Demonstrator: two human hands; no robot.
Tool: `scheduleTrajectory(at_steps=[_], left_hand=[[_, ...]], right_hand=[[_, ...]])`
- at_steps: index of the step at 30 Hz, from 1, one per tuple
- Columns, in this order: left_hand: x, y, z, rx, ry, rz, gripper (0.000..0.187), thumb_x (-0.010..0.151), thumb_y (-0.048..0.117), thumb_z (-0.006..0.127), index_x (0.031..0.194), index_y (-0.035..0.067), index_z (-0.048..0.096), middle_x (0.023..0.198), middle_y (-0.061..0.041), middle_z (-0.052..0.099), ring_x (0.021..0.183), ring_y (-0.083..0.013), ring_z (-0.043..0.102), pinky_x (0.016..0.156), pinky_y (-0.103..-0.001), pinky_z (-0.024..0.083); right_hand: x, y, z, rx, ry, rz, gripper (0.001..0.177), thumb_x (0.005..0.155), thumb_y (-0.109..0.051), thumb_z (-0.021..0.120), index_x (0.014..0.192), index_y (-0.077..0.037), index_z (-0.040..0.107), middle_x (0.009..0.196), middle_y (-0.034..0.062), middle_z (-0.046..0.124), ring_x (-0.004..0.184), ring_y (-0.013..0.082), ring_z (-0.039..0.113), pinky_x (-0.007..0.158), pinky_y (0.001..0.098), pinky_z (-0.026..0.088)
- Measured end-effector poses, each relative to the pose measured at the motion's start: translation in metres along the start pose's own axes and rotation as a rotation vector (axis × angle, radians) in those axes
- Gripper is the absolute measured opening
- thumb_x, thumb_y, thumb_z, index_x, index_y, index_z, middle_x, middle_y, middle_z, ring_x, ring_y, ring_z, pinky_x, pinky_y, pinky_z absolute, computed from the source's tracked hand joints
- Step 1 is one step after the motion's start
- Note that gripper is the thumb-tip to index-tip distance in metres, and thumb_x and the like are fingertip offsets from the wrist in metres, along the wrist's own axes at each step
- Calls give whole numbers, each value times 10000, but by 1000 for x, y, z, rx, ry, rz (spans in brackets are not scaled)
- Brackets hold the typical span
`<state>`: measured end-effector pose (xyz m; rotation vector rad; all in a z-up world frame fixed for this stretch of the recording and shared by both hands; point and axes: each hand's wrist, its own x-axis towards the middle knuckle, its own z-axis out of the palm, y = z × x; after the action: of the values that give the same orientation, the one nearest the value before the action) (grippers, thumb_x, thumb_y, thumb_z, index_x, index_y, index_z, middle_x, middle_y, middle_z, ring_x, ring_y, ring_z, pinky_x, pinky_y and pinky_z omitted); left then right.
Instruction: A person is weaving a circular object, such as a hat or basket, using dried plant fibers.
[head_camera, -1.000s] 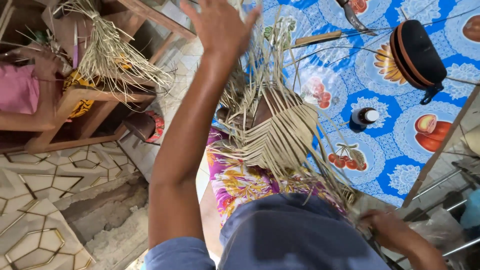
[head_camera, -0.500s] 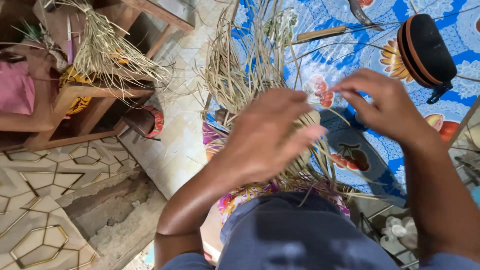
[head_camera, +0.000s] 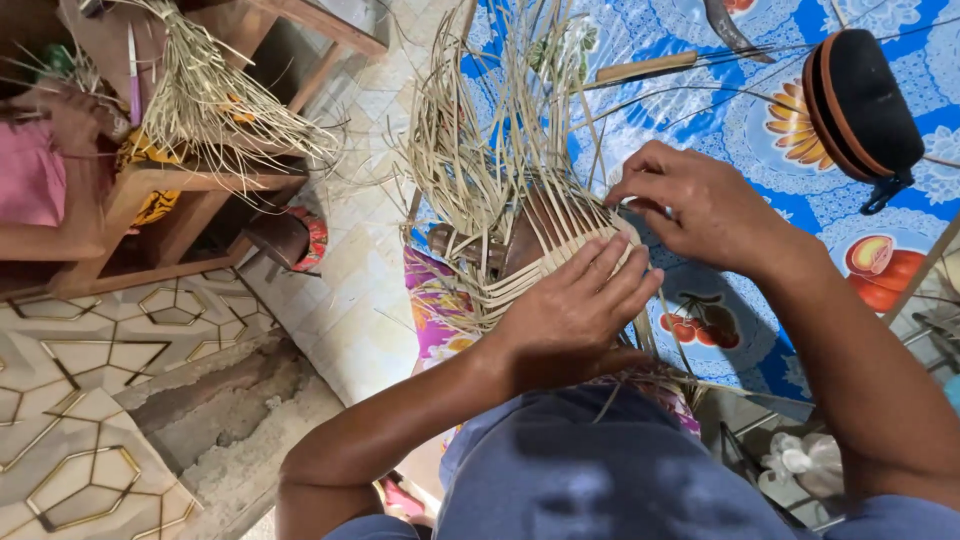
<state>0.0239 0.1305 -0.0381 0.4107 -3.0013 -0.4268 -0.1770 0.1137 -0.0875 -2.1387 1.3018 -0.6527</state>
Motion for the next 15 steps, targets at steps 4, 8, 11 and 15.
scheduleTrajectory(at_steps=[4, 8, 11, 15], left_hand=[[-2, -1, 0, 17, -5, 12, 674, 826, 495, 532, 1266, 2, 402, 1293, -210, 454, 1258, -385, 385, 1080, -456, 279], [-3, 1, -1, 41, -51, 4, 631, 863, 476, 425, 1282, 4, 392, 1306, -206, 436, 1260, -374, 374, 1084, -440, 255], [-7, 4, -3, 83, 42, 27, 613, 848, 465, 401, 1230, -14, 420, 1245, -212, 444, 1222, -381, 388, 1059, -435, 271], [-11, 8, -7, 106, 215, 66, 637, 766, 490, 454, 1138, -25, 494, 1124, -212, 498, 1132, -386, 456, 1018, -440, 320]], right_hand=[[3, -10, -5, 187, 5, 173, 125, 833, -129, 545, 878, -75, 649, 832, 58, 601, 773, 228, 569, 668, 382, 424], [13, -27, -9, 281, -86, 567, 339, 794, -343, 652, 584, -78, 627, 492, 28, 513, 438, 124, 405, 474, 318, 304], [16, -31, -8, 268, -117, 643, 297, 771, -318, 667, 622, -60, 663, 534, 94, 577, 477, 234, 493, 495, 364, 374], [10, -11, 8, 375, -25, 600, 116, 702, -226, 694, 681, -111, 697, 478, 95, 602, 451, 181, 550, 430, 313, 428]])
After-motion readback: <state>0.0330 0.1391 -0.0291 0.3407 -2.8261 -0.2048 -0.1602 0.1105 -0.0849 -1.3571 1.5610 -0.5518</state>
